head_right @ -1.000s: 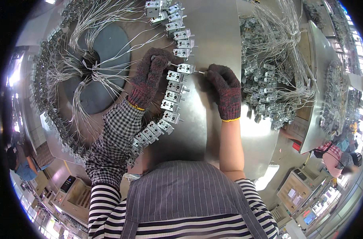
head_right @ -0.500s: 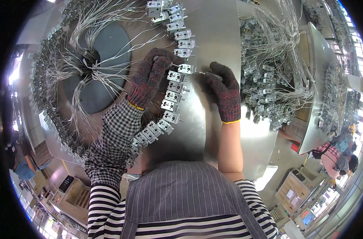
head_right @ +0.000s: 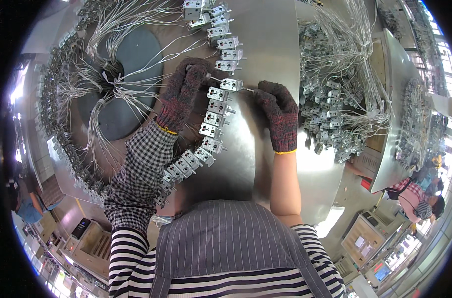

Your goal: Wiring and assembling small electronic components on a circular metal jig at a factory workstation.

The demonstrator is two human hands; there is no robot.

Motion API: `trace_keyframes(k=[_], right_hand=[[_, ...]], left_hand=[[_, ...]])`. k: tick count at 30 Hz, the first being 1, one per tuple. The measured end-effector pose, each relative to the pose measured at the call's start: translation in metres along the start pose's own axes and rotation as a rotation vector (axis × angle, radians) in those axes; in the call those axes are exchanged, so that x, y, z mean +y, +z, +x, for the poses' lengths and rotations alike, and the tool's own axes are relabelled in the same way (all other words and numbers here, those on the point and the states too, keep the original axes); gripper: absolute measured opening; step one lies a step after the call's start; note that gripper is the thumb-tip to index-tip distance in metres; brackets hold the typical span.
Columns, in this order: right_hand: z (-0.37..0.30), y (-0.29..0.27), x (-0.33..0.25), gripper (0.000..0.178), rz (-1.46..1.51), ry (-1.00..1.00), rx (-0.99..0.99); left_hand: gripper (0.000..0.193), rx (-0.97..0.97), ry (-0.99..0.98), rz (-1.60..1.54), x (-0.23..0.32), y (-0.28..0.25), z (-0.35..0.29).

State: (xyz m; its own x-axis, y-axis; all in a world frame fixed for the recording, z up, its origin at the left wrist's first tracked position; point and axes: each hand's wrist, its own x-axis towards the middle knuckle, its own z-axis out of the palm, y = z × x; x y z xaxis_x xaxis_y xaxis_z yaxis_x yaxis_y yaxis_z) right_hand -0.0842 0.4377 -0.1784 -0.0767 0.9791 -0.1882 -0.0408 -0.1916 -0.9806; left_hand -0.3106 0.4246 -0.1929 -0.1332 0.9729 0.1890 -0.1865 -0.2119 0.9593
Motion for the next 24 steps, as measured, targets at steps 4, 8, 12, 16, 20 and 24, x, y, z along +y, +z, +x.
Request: trace_keyframes(k=[4, 8, 12, 16, 20, 24], right_hand=[[0.0, -0.003, 0.004, 0.024, -0.118, -0.103, 0.004], [0.0, -0.001, 0.004, 0.024, -0.061, -0.107, -0.038], [-0.002, 0.004, -0.004, 0.021, 0.074, -0.024, 0.038], [-0.001, 0.008, -0.019, 0.02, 0.051, 0.166, 0.056], [-0.001, 0.005, -0.013, 0.019, 0.061, 0.162, 0.055], [0.002, 0.003, -0.002, 0.019, 0.016, 0.019, 0.036]], left_hand=[[0.015, -0.017, -0.063, 0.017, 0.003, -0.003, 0.001], [0.015, -0.017, -0.024, 0.003, 0.001, -0.002, 0.002], [0.019, -0.072, -0.004, 0.001, 0.01, 0.004, 0.003], [0.022, -0.147, -0.04, 0.083, 0.017, 0.004, 0.003], [0.024, -0.066, 0.025, 0.053, 0.009, 0.008, 0.0], [0.026, -0.014, -0.004, 0.001, -0.001, 0.002, 0.002]])
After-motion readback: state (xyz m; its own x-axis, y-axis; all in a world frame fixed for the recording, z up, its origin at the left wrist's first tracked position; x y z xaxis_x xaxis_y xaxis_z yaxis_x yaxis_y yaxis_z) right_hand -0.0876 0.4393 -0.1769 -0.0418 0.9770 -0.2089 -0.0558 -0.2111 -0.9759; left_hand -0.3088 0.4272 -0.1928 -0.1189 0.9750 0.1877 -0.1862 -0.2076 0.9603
